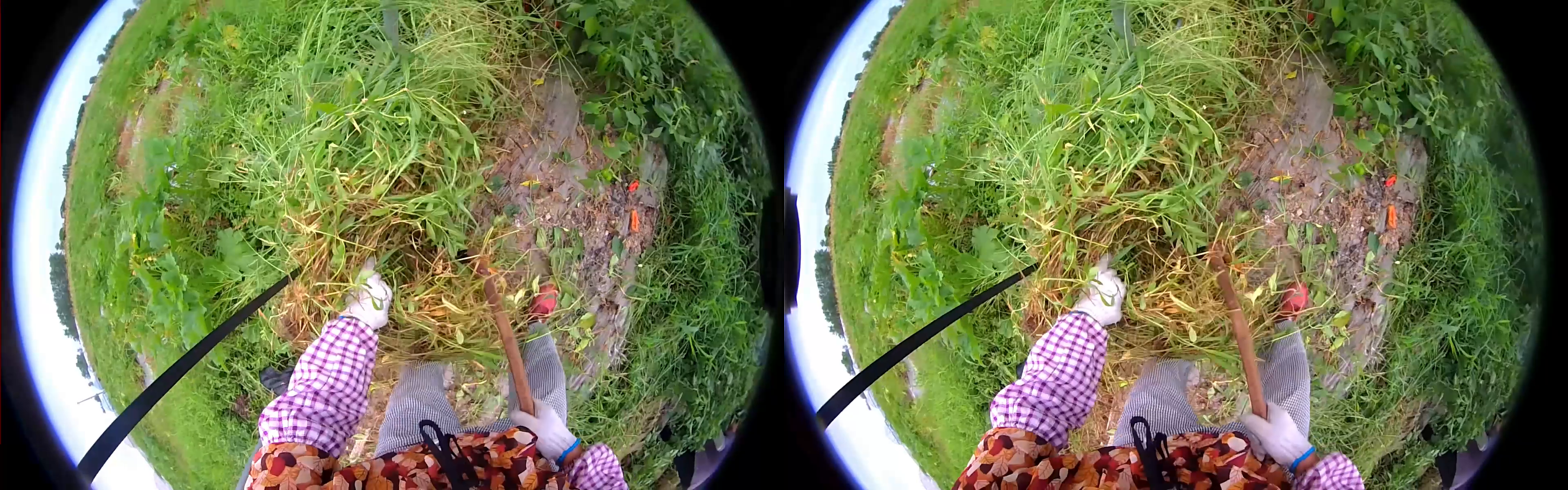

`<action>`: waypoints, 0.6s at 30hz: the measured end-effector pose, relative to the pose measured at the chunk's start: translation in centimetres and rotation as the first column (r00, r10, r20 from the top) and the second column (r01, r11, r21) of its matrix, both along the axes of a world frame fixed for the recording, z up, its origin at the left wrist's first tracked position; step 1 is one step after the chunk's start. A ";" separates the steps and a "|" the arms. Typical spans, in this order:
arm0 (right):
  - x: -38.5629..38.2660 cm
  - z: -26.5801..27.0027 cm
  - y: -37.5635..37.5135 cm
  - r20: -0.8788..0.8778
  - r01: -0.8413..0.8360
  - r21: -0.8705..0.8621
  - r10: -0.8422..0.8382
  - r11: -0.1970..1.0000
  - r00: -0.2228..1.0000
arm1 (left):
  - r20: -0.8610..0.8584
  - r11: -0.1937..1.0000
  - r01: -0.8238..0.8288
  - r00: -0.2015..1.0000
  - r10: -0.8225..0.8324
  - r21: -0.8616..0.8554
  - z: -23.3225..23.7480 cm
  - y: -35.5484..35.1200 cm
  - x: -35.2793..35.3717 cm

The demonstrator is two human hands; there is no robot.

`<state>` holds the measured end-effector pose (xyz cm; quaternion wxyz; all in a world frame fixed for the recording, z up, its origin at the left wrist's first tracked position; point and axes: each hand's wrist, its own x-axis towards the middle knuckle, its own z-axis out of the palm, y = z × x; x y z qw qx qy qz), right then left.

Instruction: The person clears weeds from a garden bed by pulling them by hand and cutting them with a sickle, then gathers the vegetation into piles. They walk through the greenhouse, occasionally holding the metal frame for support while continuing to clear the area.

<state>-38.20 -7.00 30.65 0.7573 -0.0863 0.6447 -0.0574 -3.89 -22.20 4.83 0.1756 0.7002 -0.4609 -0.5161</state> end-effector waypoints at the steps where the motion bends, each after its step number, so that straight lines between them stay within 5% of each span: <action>1: 0.5 0.3 0.5 -0.027 0.070 -0.030 -0.070 0.997 0.997 | -0.611 0.912 -0.288 0.678 0.409 0.291 -3.4 1.0 2.8; 2: 1.2 -0.2 0.5 -0.052 0.144 -0.057 -0.147 0.988 0.988 | -0.731 0.698 -0.252 -0.061 0.680 0.670 -7.0 1.8 5.5; 3: 2.4 -2.3 0.0 -0.093 0.258 -0.127 -0.270 0.958 0.958 | -0.733 0.706 -0.231 -0.046 0.679 0.669 -6.9 1.4 5.0; 6: 5.9 -9.6 -5.4 0.069 0.418 -0.263 -0.416 0.869 0.907 | -0.583 0.928 -0.228 0.726 0.364 0.295 -3.3 0.5 2.0; 8: 8.2 -14.2 -8.1 0.248 0.452 -0.259 -0.393 0.854 0.885 | -0.171 0.998 -0.031 0.984 0.040 0.057 0.0 -0.2 0.0; 9: 9.1 -15.1 -8.3 0.347 0.508 -0.209 -0.422 0.836 0.838 | -0.661 0.792 -0.434 0.446 0.603 0.429 2.4 -0.1 -0.8; 10: 9.4 -15.4 -7.8 0.442 0.534 -0.087 -0.448 0.841 0.777 | -0.553 0.596 -0.609 0.289 0.781 0.523 6.2 -0.6 -3.4; 12: 7.4 -15.0 -3.3 0.565 0.471 -0.001 -0.388 0.882 0.728 | -0.604 0.576 -0.622 0.199 0.771 0.530 8.0 0.4 -3.9; 13: 6.6 -13.2 -0.6 0.428 0.372 -0.184 -0.267 0.910 0.863 | -0.706 0.710 -0.489 0.237 0.667 0.507 5.2 1.5 -1.5; 14: 6.1 -12.5 1.6 0.391 0.357 -0.185 -0.265 0.916 0.882 | -0.809 0.825 -0.344 0.236 0.539 0.449 1.1 1.7 1.1; 16: 5.1 -8.9 4.8 0.396 0.325 -0.167 -0.238 0.931 0.887 | -0.893 0.966 0.088 -0.366 0.260 0.245 -2.5 2.0 2.3; 18: 4.2 -6.7 7.8 0.479 0.262 0.027 -0.243 0.965 0.844 | -0.901 0.976 0.107 -0.376 0.216 0.189 -2.0 3.2 2.9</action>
